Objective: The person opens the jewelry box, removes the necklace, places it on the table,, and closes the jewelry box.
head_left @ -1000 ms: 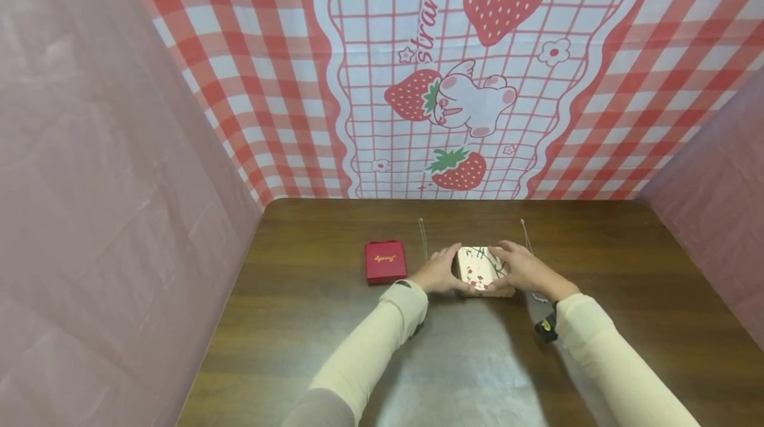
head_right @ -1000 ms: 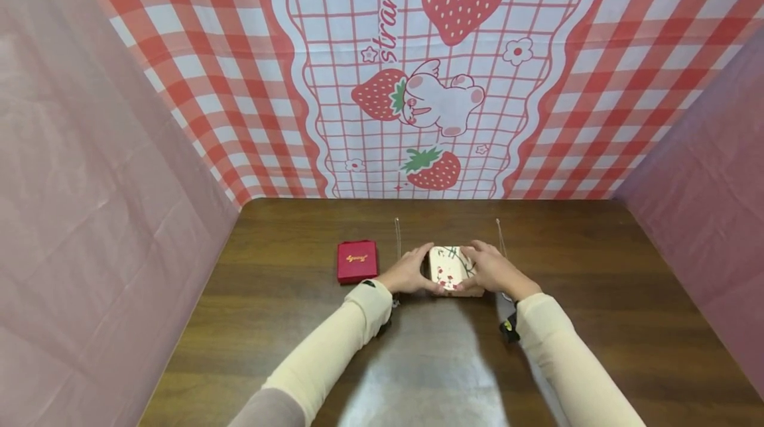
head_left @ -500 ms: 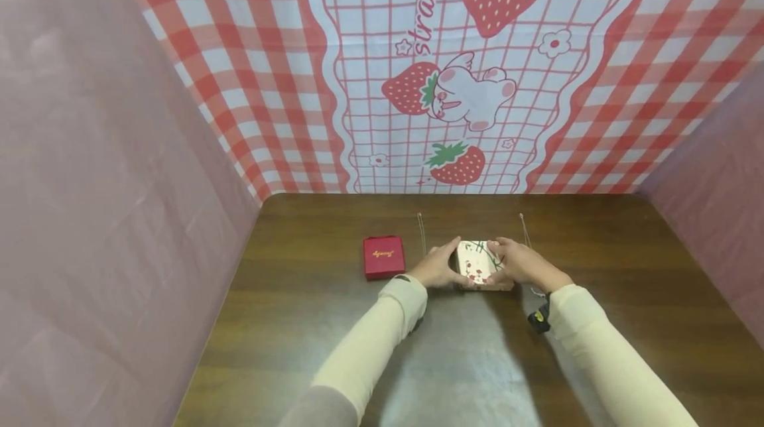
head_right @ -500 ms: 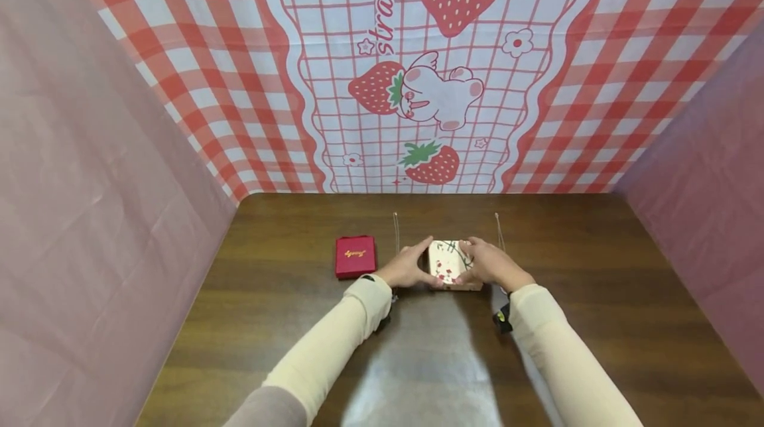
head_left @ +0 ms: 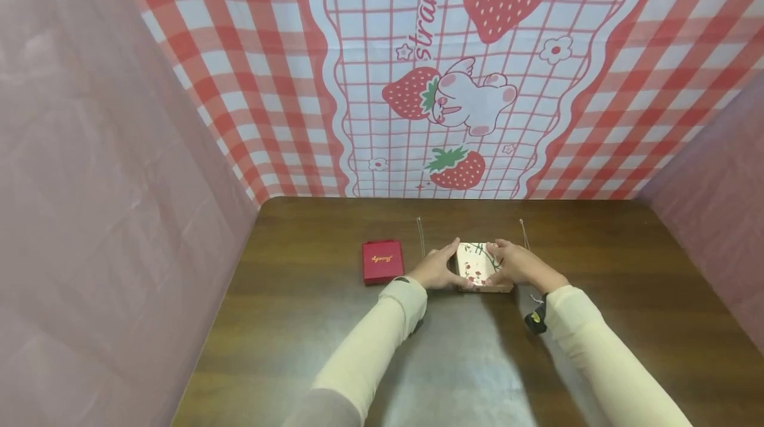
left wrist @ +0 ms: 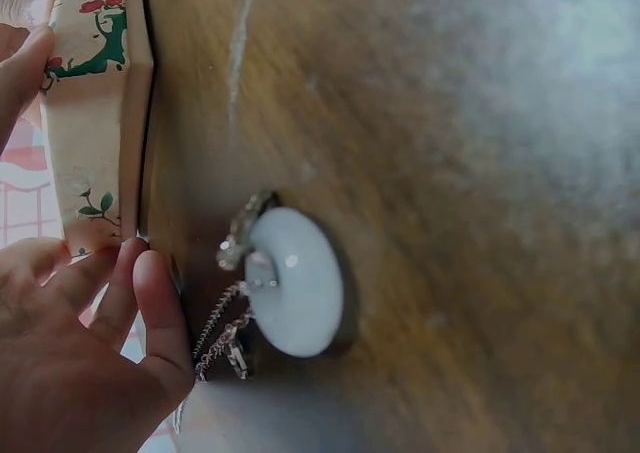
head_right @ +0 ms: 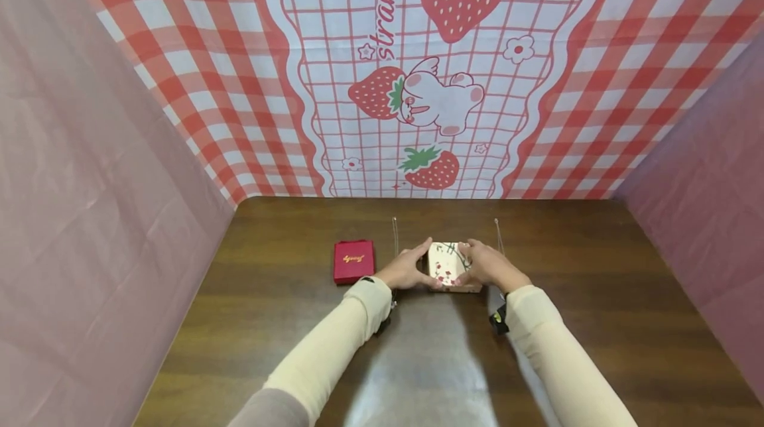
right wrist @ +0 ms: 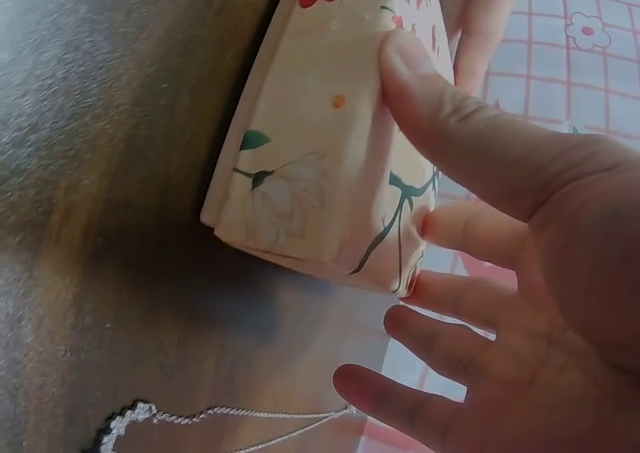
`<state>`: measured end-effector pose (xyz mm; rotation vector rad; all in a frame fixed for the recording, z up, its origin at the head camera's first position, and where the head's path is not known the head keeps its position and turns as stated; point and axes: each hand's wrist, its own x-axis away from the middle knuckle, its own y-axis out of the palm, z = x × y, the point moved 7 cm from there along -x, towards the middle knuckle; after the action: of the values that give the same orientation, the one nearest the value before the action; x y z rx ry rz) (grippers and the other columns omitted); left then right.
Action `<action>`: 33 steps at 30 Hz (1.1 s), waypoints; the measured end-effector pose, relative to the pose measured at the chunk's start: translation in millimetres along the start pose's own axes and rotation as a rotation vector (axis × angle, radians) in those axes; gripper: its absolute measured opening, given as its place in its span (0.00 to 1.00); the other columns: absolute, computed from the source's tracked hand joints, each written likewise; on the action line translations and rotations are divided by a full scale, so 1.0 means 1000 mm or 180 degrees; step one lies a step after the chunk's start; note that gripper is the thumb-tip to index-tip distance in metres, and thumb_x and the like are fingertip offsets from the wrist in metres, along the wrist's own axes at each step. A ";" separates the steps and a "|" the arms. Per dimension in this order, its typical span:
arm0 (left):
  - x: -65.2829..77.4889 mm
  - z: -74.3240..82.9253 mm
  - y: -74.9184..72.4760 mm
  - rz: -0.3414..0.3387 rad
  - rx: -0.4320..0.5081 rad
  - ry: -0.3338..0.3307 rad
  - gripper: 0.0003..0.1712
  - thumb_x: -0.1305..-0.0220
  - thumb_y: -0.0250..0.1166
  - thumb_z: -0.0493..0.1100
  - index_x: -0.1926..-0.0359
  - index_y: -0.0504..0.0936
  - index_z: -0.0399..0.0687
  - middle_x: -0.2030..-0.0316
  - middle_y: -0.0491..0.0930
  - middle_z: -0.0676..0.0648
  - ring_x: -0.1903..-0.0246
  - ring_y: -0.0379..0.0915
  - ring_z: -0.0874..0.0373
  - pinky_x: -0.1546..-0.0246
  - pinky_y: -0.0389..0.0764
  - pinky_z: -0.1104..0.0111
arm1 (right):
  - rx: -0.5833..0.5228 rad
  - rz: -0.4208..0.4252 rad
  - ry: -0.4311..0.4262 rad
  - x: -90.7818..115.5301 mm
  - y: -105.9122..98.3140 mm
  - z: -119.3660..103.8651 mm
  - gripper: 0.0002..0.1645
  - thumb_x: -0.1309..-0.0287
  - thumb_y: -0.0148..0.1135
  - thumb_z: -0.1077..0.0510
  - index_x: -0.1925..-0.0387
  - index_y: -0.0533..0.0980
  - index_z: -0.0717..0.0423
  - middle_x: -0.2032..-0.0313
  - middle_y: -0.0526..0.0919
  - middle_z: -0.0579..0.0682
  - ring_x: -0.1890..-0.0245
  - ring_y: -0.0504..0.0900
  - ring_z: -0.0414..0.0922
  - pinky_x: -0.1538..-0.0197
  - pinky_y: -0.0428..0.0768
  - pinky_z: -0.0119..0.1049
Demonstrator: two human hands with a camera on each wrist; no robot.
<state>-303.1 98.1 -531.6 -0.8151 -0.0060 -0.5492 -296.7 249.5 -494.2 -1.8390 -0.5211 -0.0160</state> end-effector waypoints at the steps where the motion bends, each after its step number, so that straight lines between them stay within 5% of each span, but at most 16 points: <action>1: 0.000 -0.001 0.001 -0.0003 0.0015 -0.0014 0.61 0.51 0.75 0.58 0.23 0.48 0.56 0.24 0.53 0.55 0.27 0.53 0.50 0.27 0.58 0.58 | -0.0002 -0.0011 -0.0002 0.000 0.001 -0.001 0.54 0.53 0.74 0.46 0.32 0.61 0.70 0.33 0.59 0.77 0.37 0.64 0.74 0.38 0.67 0.66; 18: -0.003 -0.002 0.002 0.0011 0.0138 -0.0136 0.62 0.52 0.76 0.57 0.23 0.48 0.57 0.25 0.54 0.55 0.27 0.53 0.50 0.28 0.59 0.57 | -0.0026 -0.0046 0.0004 -0.004 0.000 -0.001 0.54 0.54 0.75 0.48 0.32 0.61 0.70 0.33 0.57 0.78 0.38 0.65 0.74 0.39 0.68 0.66; 27: -0.004 0.003 -0.003 -0.0054 -0.0274 0.0038 0.61 0.48 0.73 0.58 0.23 0.45 0.49 0.23 0.50 0.50 0.26 0.50 0.48 0.26 0.55 0.60 | -0.0124 0.0212 -0.0288 -0.006 -0.001 -0.005 0.53 0.55 0.76 0.52 0.35 0.62 0.76 0.36 0.57 0.84 0.37 0.62 0.76 0.39 0.69 0.65; 33: -0.001 0.005 -0.004 0.0018 -0.0171 0.0099 0.61 0.49 0.74 0.57 0.23 0.47 0.47 0.25 0.54 0.45 0.27 0.53 0.48 0.28 0.60 0.59 | -0.0352 0.0403 -0.0309 -0.004 -0.001 0.002 0.55 0.58 0.77 0.53 0.35 0.61 0.76 0.36 0.54 0.85 0.39 0.62 0.78 0.41 0.68 0.68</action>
<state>-304.7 99.6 -525.9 -0.8586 0.0396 -0.5586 -300.6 250.1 -495.0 -1.9854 -0.4784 0.1330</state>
